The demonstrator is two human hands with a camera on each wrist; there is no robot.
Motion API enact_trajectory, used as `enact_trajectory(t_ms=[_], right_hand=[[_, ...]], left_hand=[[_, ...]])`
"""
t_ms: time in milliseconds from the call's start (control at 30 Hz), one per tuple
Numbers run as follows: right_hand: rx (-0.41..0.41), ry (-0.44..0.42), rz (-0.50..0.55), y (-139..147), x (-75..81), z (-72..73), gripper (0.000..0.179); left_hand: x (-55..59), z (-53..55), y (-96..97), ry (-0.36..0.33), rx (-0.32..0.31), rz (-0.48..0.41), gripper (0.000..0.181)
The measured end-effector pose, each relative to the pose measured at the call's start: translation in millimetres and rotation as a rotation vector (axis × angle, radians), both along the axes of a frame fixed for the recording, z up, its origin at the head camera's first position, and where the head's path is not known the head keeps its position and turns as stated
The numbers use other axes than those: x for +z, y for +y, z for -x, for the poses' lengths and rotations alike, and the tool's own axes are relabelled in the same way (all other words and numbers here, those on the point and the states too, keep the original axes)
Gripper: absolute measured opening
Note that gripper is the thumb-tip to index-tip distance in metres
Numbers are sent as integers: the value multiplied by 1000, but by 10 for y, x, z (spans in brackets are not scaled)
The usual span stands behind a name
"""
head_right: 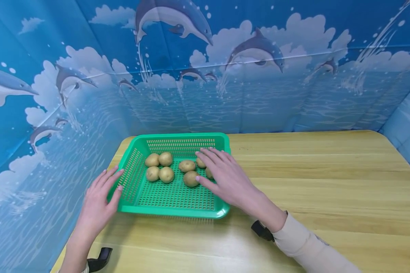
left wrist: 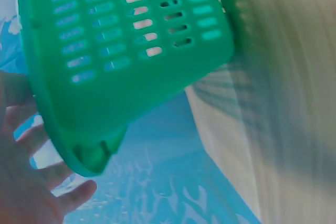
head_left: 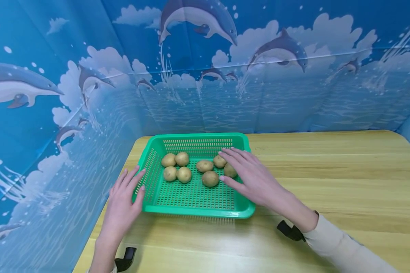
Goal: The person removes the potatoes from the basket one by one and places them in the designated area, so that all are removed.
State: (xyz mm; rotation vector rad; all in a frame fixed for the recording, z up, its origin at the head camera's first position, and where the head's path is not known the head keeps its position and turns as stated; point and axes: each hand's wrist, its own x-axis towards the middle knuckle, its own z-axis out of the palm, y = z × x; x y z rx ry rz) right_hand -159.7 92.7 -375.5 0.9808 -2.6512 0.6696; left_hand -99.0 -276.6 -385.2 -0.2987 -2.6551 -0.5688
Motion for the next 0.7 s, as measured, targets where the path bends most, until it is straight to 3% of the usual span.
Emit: enact_trajectory(t_ms=[367,700], right_hand=[[55,-57,14,-92,-16,123,67],[92,-85,44,-182,-19,221,64]], left_hand=[[-135,69,-136,-57,-62,-120,52],[-225,109,-233,-94,-62,-180,54]])
